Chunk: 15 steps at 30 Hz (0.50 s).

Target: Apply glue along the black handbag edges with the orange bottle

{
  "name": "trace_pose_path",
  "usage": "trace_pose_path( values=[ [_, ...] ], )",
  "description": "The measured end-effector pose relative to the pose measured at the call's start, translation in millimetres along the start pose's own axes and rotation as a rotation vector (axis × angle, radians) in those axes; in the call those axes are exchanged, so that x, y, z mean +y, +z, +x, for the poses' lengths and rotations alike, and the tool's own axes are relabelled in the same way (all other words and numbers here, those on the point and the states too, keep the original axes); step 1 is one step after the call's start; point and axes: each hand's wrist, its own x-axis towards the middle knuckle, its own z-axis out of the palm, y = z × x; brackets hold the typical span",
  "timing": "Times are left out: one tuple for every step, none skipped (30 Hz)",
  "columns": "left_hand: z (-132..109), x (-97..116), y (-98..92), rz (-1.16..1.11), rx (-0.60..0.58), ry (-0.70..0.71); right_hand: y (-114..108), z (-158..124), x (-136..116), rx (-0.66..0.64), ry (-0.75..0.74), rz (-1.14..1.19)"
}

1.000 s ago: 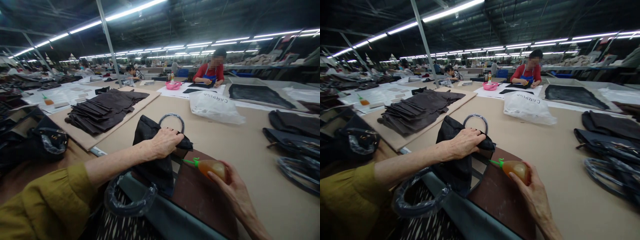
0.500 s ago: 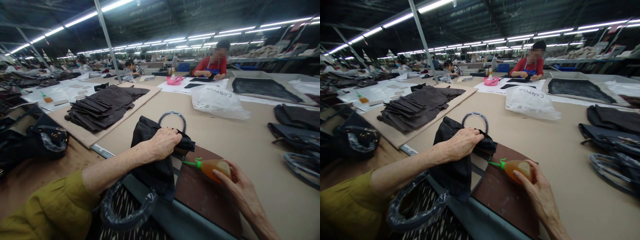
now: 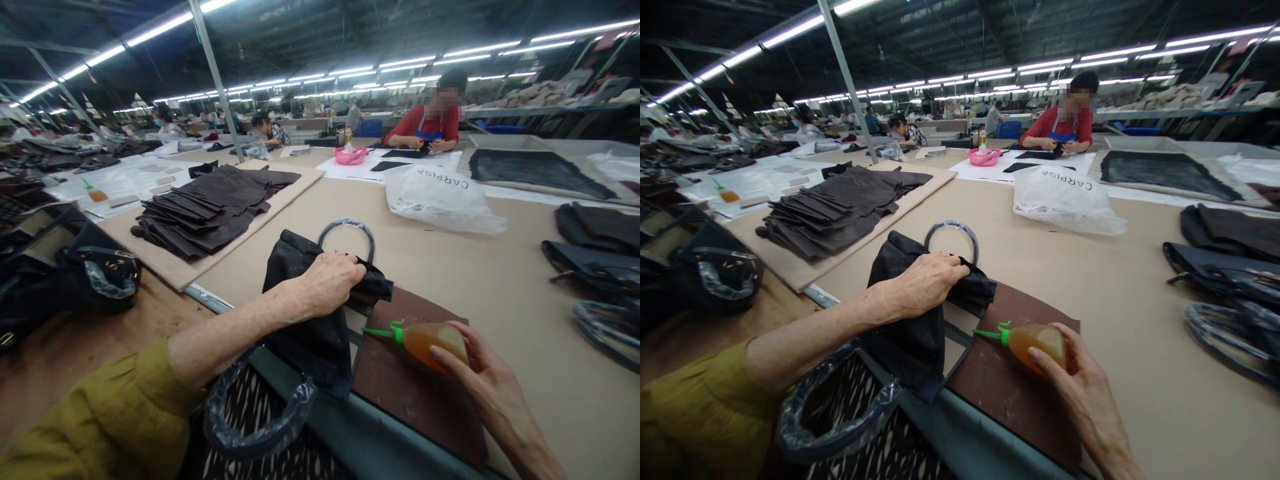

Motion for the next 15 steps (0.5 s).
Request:
trace_pose_path(
  values=[
    [-0.3, 0.1, -0.2, -0.002, -0.005, -0.004, -0.3, -1.3, 0.5, 0.002, 0.005, -0.004],
    [-0.7, 0.2, -0.3, -0.005, -0.007, -0.009, -0.7, -2.4, 1.2, 0.003, 0.011, -0.008],
    [-1.2, 0.3, -0.3, -0.008, -0.009, -0.011, -1.2, -3.4, 2.0, 0.004, 0.016, -0.012],
    [-1.9, 0.5, -0.2, -0.013, -0.009, -0.012, -1.7, -4.2, 2.6, 0.005, 0.02, -0.015],
    [-2.6, 0.6, -0.1, -0.018, -0.009, -0.012, -2.2, -4.9, 3.1, 0.007, 0.024, -0.017],
    [-3.4, 0.9, 0.1, -0.022, -0.009, -0.012, -2.7, -5.6, 3.1, 0.008, 0.026, -0.019],
    [-4.1, 1.3, 0.3, -0.025, -0.008, -0.009, -3.2, -6.3, 2.7, 0.009, 0.027, -0.021],
    [-4.9, 1.7, 0.4, -0.027, -0.007, -0.006, -3.6, -7.0, 1.7, 0.011, 0.029, -0.023],
    [-5.7, 2.2, 0.4, -0.027, -0.007, -0.004, -3.8, -7.8, 0.3, 0.01, 0.032, -0.024],
    [-6.4, 2.7, 0.3, -0.028, -0.007, -0.002, -4.0, -8.6, -1.6, 0.01, 0.036, -0.024],
    [-7.1, 3.3, 0.1, -0.03, -0.008, 0.0, -4.1, -9.5, -3.7, 0.011, 0.044, -0.023],
    [-7.7, 3.9, -0.3, -0.032, -0.01, -0.001, -4.0, -10.4, -5.9, 0.016, 0.052, -0.019],
    [-8.4, 4.4, -0.7, -0.035, -0.012, -0.002, -3.9, -11.2, -8.1, 0.02, 0.061, -0.013],
    [-9.0, 4.8, -1.2, -0.039, -0.015, -0.003, -3.7, -11.8, -10.2, 0.025, 0.069, -0.005],
    [-9.5, 5.2, -1.7, -0.043, -0.016, -0.002, -3.5, -12.3, -11.9, 0.03, 0.075, 0.003]
  ],
)
